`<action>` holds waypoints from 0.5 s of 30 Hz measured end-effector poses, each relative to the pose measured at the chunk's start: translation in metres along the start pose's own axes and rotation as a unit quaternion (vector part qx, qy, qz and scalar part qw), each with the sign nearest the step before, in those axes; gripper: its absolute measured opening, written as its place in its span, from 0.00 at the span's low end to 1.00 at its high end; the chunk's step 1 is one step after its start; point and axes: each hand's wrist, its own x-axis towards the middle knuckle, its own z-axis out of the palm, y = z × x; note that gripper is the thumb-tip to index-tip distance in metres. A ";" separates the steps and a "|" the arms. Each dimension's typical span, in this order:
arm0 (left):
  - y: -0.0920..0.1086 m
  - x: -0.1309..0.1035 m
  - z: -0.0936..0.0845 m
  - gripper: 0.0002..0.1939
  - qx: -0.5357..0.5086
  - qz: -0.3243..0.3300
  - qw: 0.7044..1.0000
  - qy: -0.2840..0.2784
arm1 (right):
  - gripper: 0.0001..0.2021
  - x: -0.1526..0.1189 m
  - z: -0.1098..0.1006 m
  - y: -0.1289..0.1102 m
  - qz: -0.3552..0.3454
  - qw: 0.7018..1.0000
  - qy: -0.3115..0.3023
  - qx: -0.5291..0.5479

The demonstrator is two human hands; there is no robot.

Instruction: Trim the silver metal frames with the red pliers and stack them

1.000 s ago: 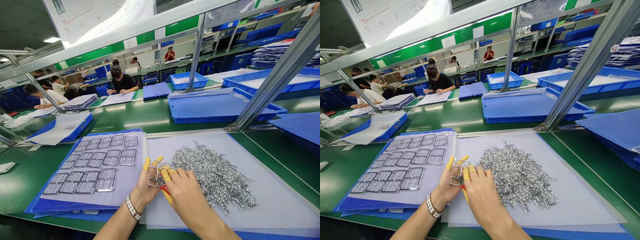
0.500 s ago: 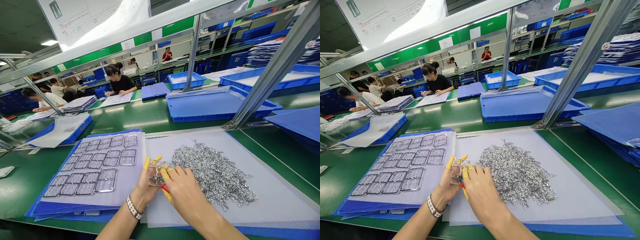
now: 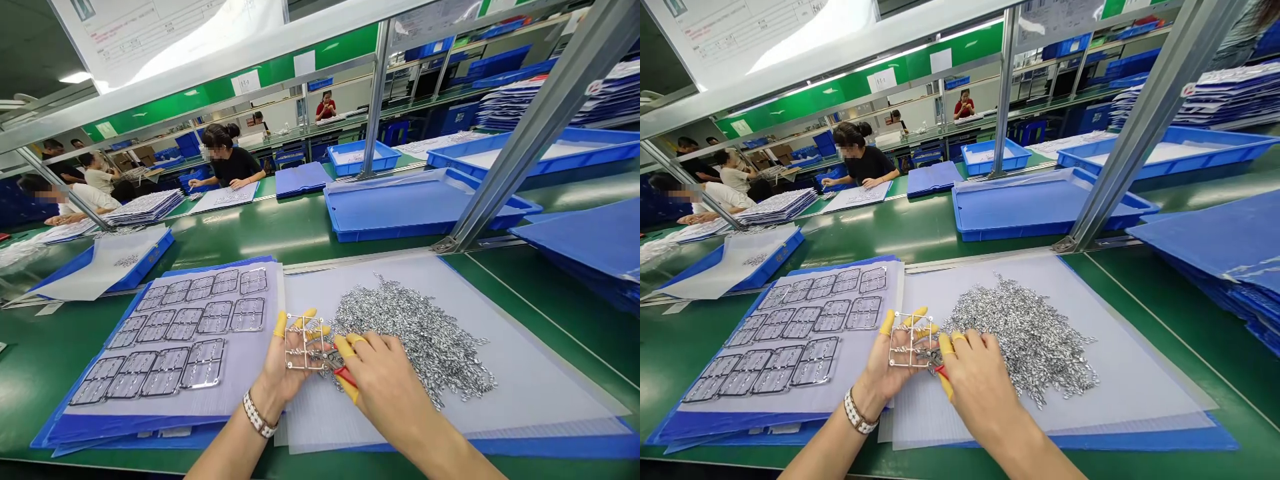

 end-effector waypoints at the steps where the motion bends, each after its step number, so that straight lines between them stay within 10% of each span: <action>1: 0.000 0.000 0.000 0.36 0.002 -0.002 1.000 -0.003 | 0.18 -0.001 0.002 0.000 -0.002 1.000 -0.005 0.001; 15: -0.003 0.000 0.001 0.35 0.045 0.012 0.999 0.007 | 0.10 0.006 -0.001 -0.014 -0.026 0.996 -0.048 -0.071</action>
